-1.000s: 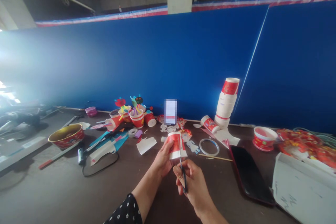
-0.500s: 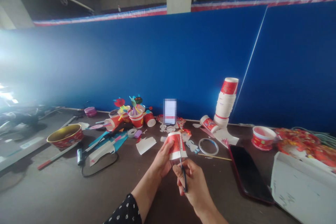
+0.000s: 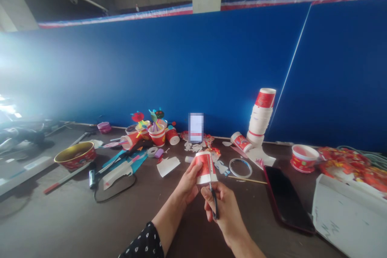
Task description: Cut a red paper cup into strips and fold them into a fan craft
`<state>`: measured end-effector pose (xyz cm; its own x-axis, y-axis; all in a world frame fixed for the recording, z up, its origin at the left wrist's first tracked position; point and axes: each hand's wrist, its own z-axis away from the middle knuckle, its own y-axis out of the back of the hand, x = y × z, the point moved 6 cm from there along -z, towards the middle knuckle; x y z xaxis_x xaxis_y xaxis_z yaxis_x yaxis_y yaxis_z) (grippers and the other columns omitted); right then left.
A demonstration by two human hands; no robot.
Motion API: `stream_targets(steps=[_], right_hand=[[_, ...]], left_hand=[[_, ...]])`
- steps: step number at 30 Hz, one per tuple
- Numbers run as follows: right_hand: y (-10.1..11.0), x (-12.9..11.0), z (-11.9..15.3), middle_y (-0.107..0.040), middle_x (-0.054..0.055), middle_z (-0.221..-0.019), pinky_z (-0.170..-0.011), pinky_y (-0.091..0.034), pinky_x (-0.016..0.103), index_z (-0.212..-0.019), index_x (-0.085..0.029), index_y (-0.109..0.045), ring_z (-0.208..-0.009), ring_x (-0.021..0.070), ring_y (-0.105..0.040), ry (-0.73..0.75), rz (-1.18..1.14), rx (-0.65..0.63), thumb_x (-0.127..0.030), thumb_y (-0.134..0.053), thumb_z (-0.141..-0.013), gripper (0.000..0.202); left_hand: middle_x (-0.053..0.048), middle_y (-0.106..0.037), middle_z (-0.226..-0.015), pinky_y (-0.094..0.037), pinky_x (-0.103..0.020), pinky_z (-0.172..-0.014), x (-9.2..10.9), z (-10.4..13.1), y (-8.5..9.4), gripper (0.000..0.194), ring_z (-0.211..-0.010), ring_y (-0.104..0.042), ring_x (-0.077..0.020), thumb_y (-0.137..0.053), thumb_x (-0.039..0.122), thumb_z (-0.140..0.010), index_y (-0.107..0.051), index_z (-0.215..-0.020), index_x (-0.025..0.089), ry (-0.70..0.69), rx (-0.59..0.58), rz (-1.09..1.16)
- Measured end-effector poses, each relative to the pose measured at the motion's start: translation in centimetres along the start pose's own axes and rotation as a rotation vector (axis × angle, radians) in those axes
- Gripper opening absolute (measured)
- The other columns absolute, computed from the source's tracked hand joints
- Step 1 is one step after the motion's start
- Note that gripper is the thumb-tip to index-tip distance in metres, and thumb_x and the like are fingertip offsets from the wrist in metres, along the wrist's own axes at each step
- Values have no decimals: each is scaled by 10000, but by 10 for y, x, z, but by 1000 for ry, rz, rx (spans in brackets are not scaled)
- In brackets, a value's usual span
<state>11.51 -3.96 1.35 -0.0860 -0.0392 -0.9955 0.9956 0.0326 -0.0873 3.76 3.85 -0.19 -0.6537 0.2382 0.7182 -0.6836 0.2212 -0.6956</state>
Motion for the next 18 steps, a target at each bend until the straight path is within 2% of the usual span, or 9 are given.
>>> stream_targets(steps=[11, 18], right_hand=[[4, 0, 0, -459, -71, -464, -346, -199, 181, -650, -183, -457, -338, 40, -365, -5, 27, 50, -556, -684, -645, 437], [9, 5, 0, -444, -80, -448, -338, -199, 180, -658, -179, -465, -320, 30, -341, 0, 31, 81, -562, -667, -666, 433]], left_hand=[[-66, -673, -875, -483, -251, -599, 2, -1, -1, 682, -662, -619, -173, -727, 341, -696, -444, -1303, 211, -29, -30, -3], [-56, -671, -835, -487, -249, -583, 2, 1, -4, 622, -635, -614, -161, -709, 347, -712, -471, -1269, 202, -16, -42, -8]])
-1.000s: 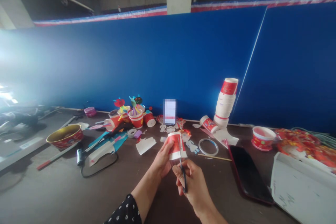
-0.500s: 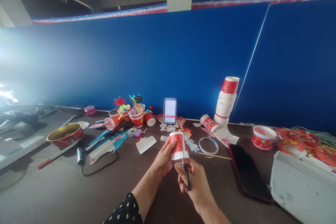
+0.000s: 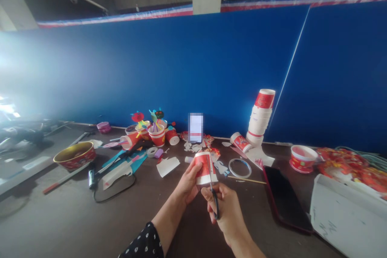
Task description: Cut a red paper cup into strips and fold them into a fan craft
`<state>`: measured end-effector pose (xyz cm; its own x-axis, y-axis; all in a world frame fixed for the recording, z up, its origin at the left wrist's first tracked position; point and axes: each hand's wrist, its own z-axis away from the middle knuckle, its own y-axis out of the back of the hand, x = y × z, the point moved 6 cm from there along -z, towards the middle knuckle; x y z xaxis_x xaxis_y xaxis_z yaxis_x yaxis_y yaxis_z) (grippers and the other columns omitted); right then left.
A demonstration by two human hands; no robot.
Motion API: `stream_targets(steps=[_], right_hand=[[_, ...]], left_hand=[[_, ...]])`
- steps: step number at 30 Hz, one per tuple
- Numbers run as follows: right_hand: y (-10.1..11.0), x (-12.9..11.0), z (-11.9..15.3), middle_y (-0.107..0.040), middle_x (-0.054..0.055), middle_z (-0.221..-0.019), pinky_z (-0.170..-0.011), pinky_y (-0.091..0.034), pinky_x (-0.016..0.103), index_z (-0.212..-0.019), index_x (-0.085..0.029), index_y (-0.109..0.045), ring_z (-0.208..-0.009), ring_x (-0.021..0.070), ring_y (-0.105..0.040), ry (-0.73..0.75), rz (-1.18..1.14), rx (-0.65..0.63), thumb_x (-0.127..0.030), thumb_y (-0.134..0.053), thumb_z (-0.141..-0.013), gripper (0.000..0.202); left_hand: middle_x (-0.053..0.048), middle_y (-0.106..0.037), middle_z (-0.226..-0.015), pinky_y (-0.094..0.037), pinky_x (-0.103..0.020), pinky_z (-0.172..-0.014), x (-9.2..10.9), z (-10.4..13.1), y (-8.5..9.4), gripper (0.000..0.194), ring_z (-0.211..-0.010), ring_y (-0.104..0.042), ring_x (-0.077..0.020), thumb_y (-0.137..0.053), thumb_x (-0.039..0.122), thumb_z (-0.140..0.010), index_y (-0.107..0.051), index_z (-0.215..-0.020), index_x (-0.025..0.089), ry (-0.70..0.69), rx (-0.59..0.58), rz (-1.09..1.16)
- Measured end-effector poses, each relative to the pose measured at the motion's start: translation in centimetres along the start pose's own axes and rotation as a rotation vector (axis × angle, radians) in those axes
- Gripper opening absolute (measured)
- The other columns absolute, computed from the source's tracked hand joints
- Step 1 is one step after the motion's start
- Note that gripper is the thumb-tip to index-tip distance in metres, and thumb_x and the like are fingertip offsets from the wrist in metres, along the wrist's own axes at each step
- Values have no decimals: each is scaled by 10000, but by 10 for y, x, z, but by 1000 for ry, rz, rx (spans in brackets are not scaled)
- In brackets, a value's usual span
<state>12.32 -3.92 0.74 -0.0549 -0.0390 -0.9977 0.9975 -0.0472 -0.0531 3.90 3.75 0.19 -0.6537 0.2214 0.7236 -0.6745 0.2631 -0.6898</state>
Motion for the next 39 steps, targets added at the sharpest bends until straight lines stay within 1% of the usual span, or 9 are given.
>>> stream_targets(steps=[6, 16, 21, 25, 30, 32, 35, 37, 39], right_hand=[[-2, -3, -1, -470, -66, -453, -345, -178, 181, -658, -171, -486, -331, 38, -369, -14, -22, -13, -513, -713, -633, 411], [-3, -4, 0, -483, -60, -498, -368, -202, 186, -702, -173, -506, -363, 46, -383, 1, -54, -31, -511, -688, -668, 385], [-3, -2, -2, -459, -73, -486, -368, -216, 189, -704, -171, -504, -352, 38, -363, 17, -63, -29, -490, -689, -680, 369], [-3, -1, -3, -457, -76, -482, -368, -219, 189, -708, -170, -500, -346, 35, -360, 23, -50, -18, -490, -687, -685, 371], [-3, -3, -2, -453, -74, -474, -360, -202, 190, -692, -175, -488, -338, 38, -355, 15, -40, -15, -518, -679, -680, 393], [-3, -4, -2, -452, -75, -473, -362, -193, 189, -682, -179, -481, -340, 39, -355, 11, -33, -17, -522, -676, -679, 394], [-3, -6, 0, -460, -75, -481, -377, -201, 188, -673, -184, -468, -354, 42, -366, 0, -28, -33, -528, -670, -678, 399], [-4, -4, 0, -482, -66, -502, -394, -213, 185, -677, -184, -464, -378, 48, -393, -20, -22, -64, -546, -637, -702, 402], [-5, -3, 1, -502, -57, -529, -408, -215, 182, -694, -184, -464, -403, 53, -416, -42, -10, -97, -564, -599, -729, 405]], left_hand=[[-63, -671, -844, -485, -242, -587, 0, -1, 1, 548, -647, -619, -161, -701, 340, -722, -515, -1211, 177, -17, 0, -1], [-70, -675, -836, -486, -248, -603, 0, 0, 0, 569, -656, -626, -171, -733, 344, -685, -540, -1189, 163, -8, 16, 4], [-66, -677, -854, -485, -247, -602, -1, 0, 1, 573, -650, -629, -167, -717, 340, -702, -519, -1215, 180, -7, 15, 0], [-68, -679, -839, -489, -254, -602, -1, 0, 0, 528, -653, -631, -175, -705, 358, -719, -538, -1181, 167, 1, 19, 19], [-94, -674, -877, -499, -278, -618, -3, 1, -1, 477, -669, -632, -189, -683, 379, -732, -571, -1116, 120, 82, 48, 95], [-107, -671, -852, -499, -281, -614, -4, 1, -1, 438, -660, -630, -192, -674, 395, -736, -604, -1042, 89, 118, 38, 94], [-102, -667, -782, -497, -276, -604, -1, 1, 3, 385, -632, -622, -182, -687, 386, -726, -628, -942, 74, 100, 64, 60], [-78, -661, -733, -493, -273, -590, 2, 1, 5, 372, -600, -614, -170, -707, 372, -708, -626, -930, 85, 70, 84, 38], [-67, -658, -719, -492, -278, -576, 5, 1, 4, 396, -592, -615, -174, -719, 374, -693, -619, -954, 93, 49, 75, 17]])
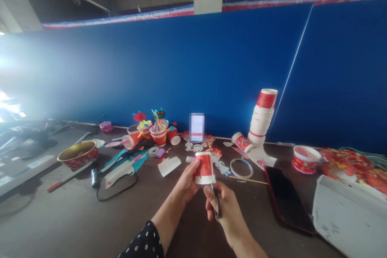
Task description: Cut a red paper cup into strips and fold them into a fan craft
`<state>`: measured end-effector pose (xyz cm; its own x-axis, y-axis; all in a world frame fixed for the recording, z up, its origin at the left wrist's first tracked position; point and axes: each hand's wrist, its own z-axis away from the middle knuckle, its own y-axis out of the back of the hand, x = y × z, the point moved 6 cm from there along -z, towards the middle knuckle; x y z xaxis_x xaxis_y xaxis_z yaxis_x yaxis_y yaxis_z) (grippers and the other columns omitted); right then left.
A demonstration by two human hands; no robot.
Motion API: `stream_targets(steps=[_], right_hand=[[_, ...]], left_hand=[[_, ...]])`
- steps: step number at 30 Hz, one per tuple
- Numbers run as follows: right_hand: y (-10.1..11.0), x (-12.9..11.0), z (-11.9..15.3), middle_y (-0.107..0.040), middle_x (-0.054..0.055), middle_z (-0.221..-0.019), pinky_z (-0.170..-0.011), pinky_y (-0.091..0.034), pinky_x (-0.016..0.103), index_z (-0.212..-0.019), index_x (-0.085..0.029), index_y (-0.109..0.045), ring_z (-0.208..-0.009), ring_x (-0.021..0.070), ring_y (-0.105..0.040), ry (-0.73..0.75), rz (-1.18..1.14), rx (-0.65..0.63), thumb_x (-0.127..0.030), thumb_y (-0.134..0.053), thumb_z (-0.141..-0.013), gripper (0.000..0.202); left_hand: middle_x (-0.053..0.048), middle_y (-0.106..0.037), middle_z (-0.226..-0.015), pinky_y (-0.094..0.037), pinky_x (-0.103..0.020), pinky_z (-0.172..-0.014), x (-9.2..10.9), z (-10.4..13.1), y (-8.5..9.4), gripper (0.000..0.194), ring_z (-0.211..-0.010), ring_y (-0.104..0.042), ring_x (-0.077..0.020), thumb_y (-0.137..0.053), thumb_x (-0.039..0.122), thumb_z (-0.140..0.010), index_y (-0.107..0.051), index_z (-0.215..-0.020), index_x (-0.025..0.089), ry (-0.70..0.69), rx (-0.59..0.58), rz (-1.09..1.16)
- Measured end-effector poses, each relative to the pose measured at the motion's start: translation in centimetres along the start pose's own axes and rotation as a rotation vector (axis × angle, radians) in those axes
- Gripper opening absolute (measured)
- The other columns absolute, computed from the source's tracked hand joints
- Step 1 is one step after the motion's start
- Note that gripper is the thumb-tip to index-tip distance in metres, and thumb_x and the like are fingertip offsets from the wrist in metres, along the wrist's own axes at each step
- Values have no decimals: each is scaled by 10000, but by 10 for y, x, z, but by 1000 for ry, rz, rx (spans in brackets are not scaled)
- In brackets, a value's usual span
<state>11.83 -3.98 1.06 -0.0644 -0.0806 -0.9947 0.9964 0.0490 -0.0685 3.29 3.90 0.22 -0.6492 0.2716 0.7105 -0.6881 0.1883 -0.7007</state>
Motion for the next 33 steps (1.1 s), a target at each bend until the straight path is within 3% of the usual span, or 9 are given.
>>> stream_targets(steps=[3, 9, 16, 26, 33], right_hand=[[-2, -1, 2, -500, -55, -537, -417, -197, 179, -704, -183, -457, -416, 50, -411, -18, 5, -30, -594, -571, -737, 428], [-9, -5, 9, -506, -48, -531, -413, -221, 181, -740, -180, -468, -415, 59, -426, -3, 40, -41, -635, -564, -710, 466], [-8, 14, 1, -478, -70, -503, -384, -307, 198, -777, -196, -459, -374, 68, -404, -10, 227, -42, -665, -600, -642, 507], [-3, 21, -2, -447, -80, -512, -387, -315, 189, -769, -204, -457, -409, 62, -365, 39, 304, -6, -535, -664, -679, 401], [-1, 18, -3, -449, -77, -496, -379, -317, 193, -758, -205, -453, -393, 66, -378, 59, 299, 8, -533, -654, -687, 391]], left_hand=[[-83, -661, -739, -495, -287, -563, 4, 0, 0, 443, -611, -626, -194, -717, 390, -688, -608, -989, 85, -12, 8, -21], [-107, -666, -811, -511, -307, -546, 18, 0, 11, 381, -647, -638, -211, -634, 392, -759, -592, -992, 94, -10, 137, 30], [-85, -663, -797, -535, -302, -596, 25, -2, 18, 299, -636, -642, -177, -559, 344, -833, -566, -997, 95, -25, 221, 172], [-82, -667, -845, -537, -291, -598, 19, -2, 13, 345, -659, -655, -186, -576, 338, -822, -537, -1094, 129, -43, 120, 92], [-104, -666, -872, -542, -323, -621, 15, 0, 10, 344, -714, -659, -215, -575, 326, -820, -526, -1092, 120, -26, 135, 68]])
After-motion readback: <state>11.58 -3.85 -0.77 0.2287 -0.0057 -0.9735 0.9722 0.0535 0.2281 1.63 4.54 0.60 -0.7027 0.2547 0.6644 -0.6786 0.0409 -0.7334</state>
